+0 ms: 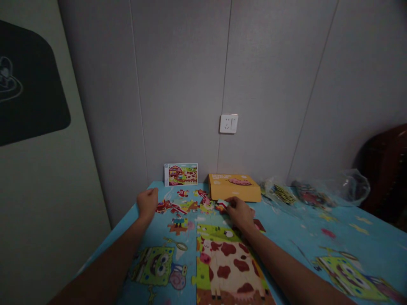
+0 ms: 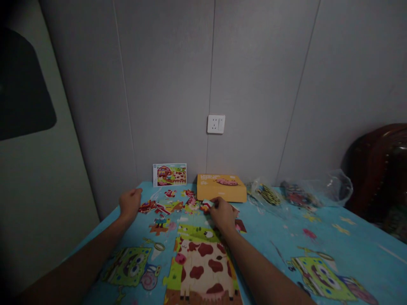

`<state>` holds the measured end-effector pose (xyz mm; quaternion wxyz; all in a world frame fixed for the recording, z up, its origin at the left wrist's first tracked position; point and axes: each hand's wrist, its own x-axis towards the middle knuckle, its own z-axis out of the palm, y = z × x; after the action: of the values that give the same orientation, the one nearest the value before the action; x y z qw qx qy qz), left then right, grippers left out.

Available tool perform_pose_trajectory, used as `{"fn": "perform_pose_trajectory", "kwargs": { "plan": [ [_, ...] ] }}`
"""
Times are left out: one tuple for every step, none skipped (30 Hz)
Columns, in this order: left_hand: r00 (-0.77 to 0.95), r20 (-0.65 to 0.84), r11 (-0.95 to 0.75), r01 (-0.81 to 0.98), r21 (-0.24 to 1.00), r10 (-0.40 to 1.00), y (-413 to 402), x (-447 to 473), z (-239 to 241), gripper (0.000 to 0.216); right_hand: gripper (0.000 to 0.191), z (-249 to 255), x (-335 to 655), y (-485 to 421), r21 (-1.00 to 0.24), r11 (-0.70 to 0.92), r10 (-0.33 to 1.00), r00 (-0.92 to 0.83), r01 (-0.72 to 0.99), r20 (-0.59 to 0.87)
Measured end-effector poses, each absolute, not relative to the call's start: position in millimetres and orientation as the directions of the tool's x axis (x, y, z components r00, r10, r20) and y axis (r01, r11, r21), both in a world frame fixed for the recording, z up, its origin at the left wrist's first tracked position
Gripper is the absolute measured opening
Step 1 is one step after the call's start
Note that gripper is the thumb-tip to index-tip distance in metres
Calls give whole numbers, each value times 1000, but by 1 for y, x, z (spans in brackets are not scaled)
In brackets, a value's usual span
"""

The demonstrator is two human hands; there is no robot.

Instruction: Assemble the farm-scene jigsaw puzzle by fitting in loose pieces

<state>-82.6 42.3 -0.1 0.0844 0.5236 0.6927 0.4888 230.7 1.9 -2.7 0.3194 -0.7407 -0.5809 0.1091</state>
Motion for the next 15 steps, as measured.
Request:
{"fn": "perform_pose_trajectory", "kwargs": {
  "plan": [
    [-405,431,-50,680,732,806,36,-80,5,36,28,-3,231,2,-603,-118,931,300,789,210],
    [-333,460,-83,730,678,823,30,-78,10,35,28,-3,231,2,-606,-116,931,299,787,210],
    [-173,489,-124,847,517,855,25,-75,17,36,27,-3,231,2,-608,-115,931,298,786,210],
    [-48,483,-156,914,374,874,20,-72,25,36,27,-3,232,2,-608,-115,931,298,785,209],
    [43,431,-179,943,282,901,16,-69,32,36,27,-3,232,2,-608,-116,932,299,785,207],
    [111,384,-210,951,225,916,12,-66,39,37,28,-3,232,2,-608,-117,932,299,785,206],
    [173,359,-252,949,188,917,9,-63,45,37,28,-2,232,2,-608,-119,932,299,785,204],
    [218,339,-286,944,166,915,6,-61,50,37,29,-2,232,1,-608,-121,932,300,785,203],
    [256,317,-316,936,155,913,4,-59,53,37,29,-2,232,1,-607,-120,933,299,786,202],
    [281,285,-332,932,146,916,3,-58,54,39,28,-2,232,1,-605,-118,933,297,787,204],
    [291,238,-329,934,137,927,1,-57,53,41,28,-1,232,0,-605,-115,934,293,788,205],
    [295,171,-318,939,129,940,1,-55,52,44,27,-1,232,0,-605,-111,934,290,789,208],
    [296,94,-305,945,117,951,0,-55,50,46,27,-1,232,-1,-605,-107,935,287,789,209],
    [299,22,-300,948,105,954,-1,-54,47,48,27,0,232,-1,-605,-104,935,285,789,210],
    [310,-34,-306,948,92,950,-2,-53,45,50,27,0,232,-2,-605,-102,936,282,790,210]
  ]
}}
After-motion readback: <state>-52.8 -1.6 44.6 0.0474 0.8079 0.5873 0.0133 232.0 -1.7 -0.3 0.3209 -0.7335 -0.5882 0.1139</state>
